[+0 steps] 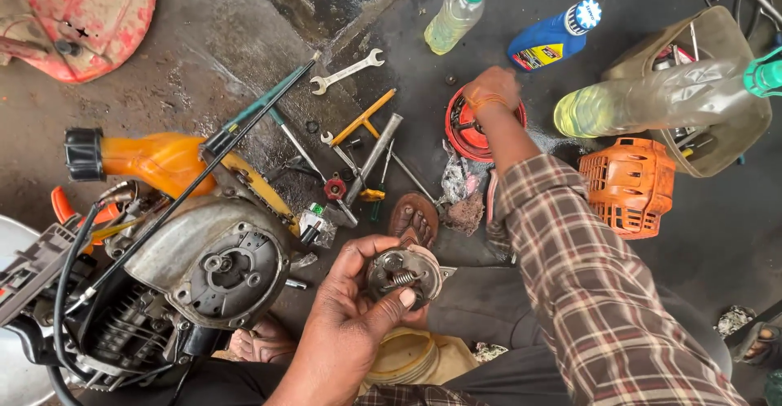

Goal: The person pours oil into a small engine and disassembles the clutch assembly by hand. After reassembling the clutch components using a screwdriver and wrench, the person counts paper currency.

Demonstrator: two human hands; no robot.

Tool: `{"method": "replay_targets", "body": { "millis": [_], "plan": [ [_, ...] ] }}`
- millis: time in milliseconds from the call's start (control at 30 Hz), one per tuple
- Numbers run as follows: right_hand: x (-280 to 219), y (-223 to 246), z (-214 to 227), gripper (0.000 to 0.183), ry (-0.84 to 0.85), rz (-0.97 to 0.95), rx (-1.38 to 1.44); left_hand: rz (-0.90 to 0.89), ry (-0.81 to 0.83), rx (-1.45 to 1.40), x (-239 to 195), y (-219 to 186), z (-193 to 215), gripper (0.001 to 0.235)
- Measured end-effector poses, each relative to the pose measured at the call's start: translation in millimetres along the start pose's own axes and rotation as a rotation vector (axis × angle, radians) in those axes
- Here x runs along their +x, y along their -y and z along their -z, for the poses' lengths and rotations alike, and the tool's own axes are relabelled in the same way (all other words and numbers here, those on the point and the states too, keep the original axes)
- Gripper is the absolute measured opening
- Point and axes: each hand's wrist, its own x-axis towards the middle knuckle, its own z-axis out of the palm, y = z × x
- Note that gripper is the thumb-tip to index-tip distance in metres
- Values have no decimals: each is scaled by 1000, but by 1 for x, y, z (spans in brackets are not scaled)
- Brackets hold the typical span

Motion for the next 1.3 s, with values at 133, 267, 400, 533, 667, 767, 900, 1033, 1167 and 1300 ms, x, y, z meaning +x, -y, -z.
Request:
{"method": "replay_targets", "body": {
  "millis": [133,267,400,533,667,767,900,1033,1167,1300],
  "plan": [
    [-24,17,12,41,36,-180,80,-24,-22,13,3,4,4,49],
    [-29,12,5,36,-66,-200,213,-45,-40,7,4,4,4,51],
    [-20,5,-13,46,-134,-262,271,-28,-34,-9,1,1,0,54],
    [-40,6,6,35,-116,-220,350,-130,4,61,2,12,4,52],
    [-15,-22,-26,20,-238,-47,516,-146,19,89,-1,7,2,52],
    [-20,-31,-24,9,-149,-96,1113,-225,57,110,-4,5,2,56],
    [-96,-24,30,14,8,560,851,-240,17,34,-8,0,0,60],
    [-249,0,152,7,590,748,872,-367,31,-50,-17,-10,-2,60],
    [-315,-23,165,12,774,733,1040,-516,108,-103,-25,-19,3,60],
    [-339,-38,168,19,975,576,1598,-535,189,-53,-34,-20,5,61]
  ]
}}
